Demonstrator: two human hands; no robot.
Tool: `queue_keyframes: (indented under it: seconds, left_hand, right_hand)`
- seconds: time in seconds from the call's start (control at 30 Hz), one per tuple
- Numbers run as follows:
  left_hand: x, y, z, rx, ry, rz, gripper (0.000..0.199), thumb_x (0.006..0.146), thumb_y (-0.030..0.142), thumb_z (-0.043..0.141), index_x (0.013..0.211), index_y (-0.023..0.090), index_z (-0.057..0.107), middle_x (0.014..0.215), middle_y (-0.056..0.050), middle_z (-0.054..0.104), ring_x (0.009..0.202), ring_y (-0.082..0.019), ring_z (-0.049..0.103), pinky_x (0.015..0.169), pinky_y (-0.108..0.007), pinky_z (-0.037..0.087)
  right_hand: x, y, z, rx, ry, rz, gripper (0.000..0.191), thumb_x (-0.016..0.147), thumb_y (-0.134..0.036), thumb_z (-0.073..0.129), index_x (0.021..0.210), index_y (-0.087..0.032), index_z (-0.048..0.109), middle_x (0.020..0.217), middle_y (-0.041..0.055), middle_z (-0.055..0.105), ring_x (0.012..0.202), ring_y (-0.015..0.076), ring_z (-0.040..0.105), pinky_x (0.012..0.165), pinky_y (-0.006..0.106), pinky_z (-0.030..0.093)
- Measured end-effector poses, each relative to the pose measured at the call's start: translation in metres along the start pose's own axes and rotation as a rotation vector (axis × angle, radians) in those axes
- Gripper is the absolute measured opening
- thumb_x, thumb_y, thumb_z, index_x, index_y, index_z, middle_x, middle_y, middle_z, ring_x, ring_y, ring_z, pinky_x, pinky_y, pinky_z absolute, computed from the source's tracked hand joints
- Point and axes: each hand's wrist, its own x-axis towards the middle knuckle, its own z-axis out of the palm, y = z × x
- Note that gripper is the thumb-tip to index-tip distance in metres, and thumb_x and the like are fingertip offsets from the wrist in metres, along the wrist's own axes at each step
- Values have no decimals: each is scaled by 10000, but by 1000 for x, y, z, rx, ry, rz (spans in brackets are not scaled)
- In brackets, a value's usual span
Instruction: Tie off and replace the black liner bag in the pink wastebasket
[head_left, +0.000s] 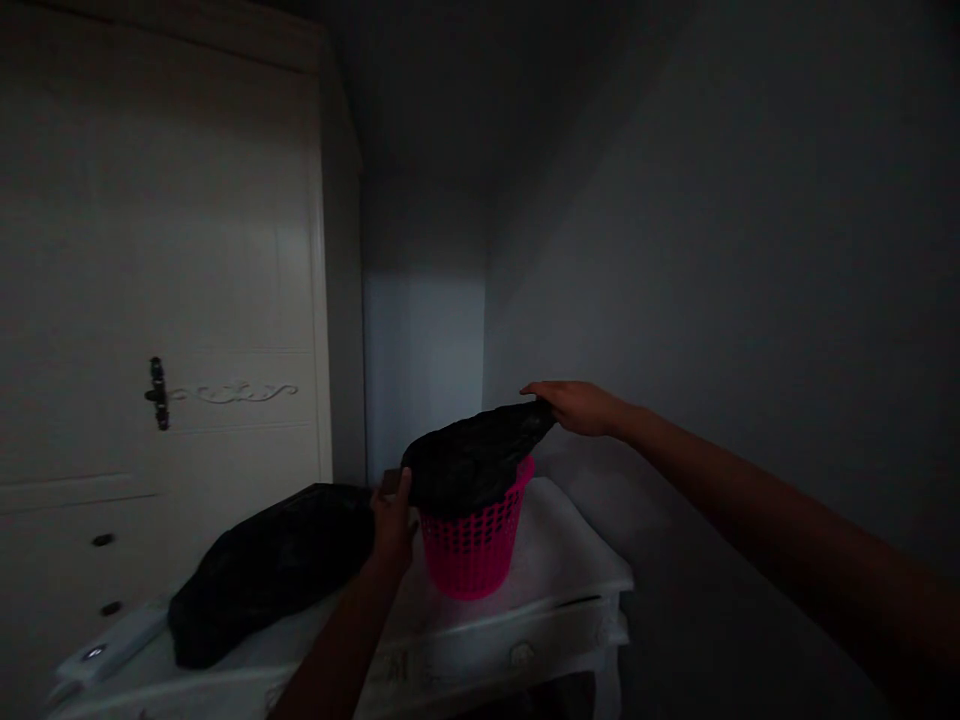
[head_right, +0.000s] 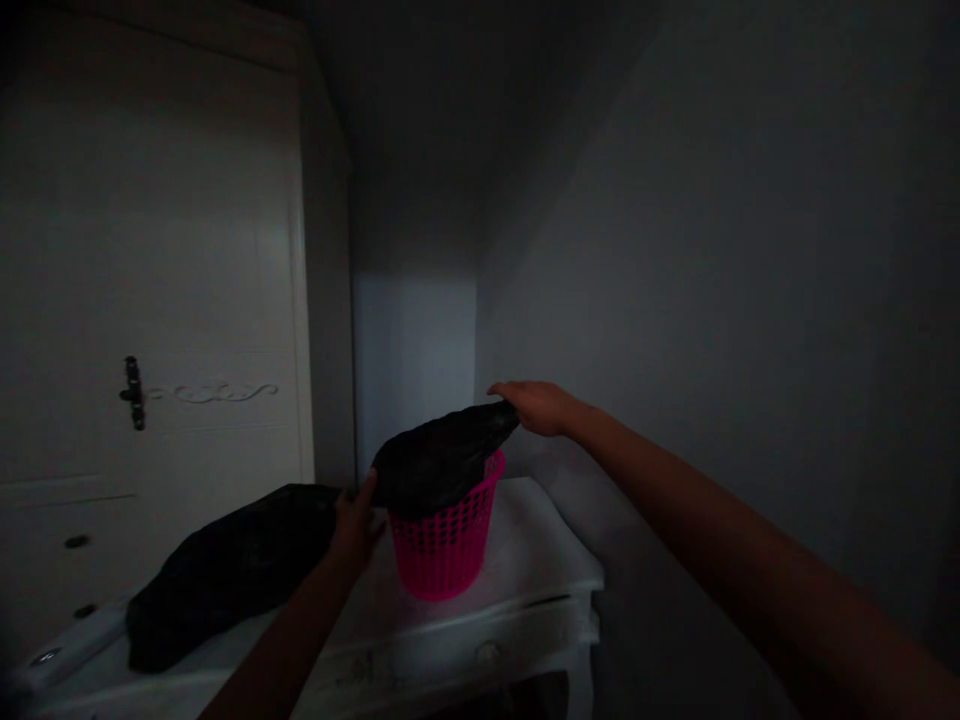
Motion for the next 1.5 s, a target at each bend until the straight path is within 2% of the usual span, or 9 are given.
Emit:
queue_keyframes:
  seconds: [0.17, 0.3, 0.53, 0.7, 0.8, 1.07, 1.2, 1.33, 1.5]
  left_hand:
    - [34, 8, -13, -146, 94, -72, 260, 678, 326, 784, 905, 216, 721, 838, -65, 745, 893, -269, 733, 867, -469, 586]
    - [44, 53, -12, -345, 137, -57, 386, 646, 338, 833, 983, 185, 723, 980, -74, 771, 939, -229, 730, 936, -429, 575]
    - [20, 90, -37, -7, -459, 313, 1100, 651, 521, 891, 1575, 276, 348, 1560, -186, 500, 1447, -343, 473, 1161, -541, 416]
    - [-8, 75, -37, 585, -759, 577, 1416, 512, 527, 958, 1652, 272, 159, 1697, -218, 233, 1559, -425, 226, 1231, -661, 207]
    - [-17, 74, -28, 741, -835, 688, 1192, 671, 348, 887, 1643, 319, 198, 1709, -155, 245, 1573, -380, 210, 1242, -629, 209]
    - [-12, 70, -19, 158, -507, 503, 409, 934, 287, 451, 1269, 204, 672, 1337, -139, 679, 1280, -281, 596, 1173, -524, 395]
    - [-27, 81, -16, 23, -525, 451, 576, 870, 360, 653, 1418, 219, 541, 1465, -133, 573, 1381, -282, 514, 1208, -479, 363]
    - [-33, 90, 1, 43, -445, 416, 960, 669, 509, 862, 1495, 216, 470, 1524, -137, 507, 1483, -326, 390, 1240, -502, 308]
    - [-9, 93, 20, -334, -230, 39, 580, 832, 596, 672, 1259, 203, 683, 1235, -100, 729, 1228, -286, 633, 1106, -469, 465]
  right_hand:
    - [-7, 8, 22, 69, -117, 17, 511, 822, -107, 561, 1297, -285, 615, 1106, 63, 757, 964, 225, 684, 774, 298, 441]
    - [-7, 15, 29, 0, -127, 44, 326, 799, -79, 556, 1026, -237, 729, 1045, 80, 760, 946, 228, 681, 784, 297, 439]
    - [-3, 25, 28, 15, 51, 124, 355, 971, -430, 551, 1078, -166, 762, 1133, 164, 727, 1077, 294, 663, 966, 400, 482]
    - [-5, -27, 35, 156, 27, -233, 637, 873, -620, 683, 1345, -194, 643, 1368, 162, 639, 1286, 309, 581, 1108, 447, 426]
    - [-7, -65, 56, 169, -98, -460, 1040, 690, -668, 828, 1535, -195, 449, 1471, 181, 572, 1347, 338, 543, 1114, 449, 417]
    - [-5, -99, 100, 165, -66, -420, 1194, 687, -477, 869, 1625, -147, 207, 1592, 252, 396, 1402, 368, 464, 1102, 470, 395]
    - [8, -105, 91, 115, 46, -223, 477, 816, -218, 716, 1281, -160, 627, 1205, 149, 679, 1120, 297, 606, 961, 423, 445]
    - [24, -112, 80, 167, 126, -194, 146, 850, -178, 651, 993, -177, 683, 1028, 95, 670, 966, 232, 595, 877, 355, 447]
    - [19, -93, 98, 234, 119, -132, 755, 702, -462, 861, 1324, -162, 556, 1252, 149, 626, 1134, 304, 575, 981, 428, 452]
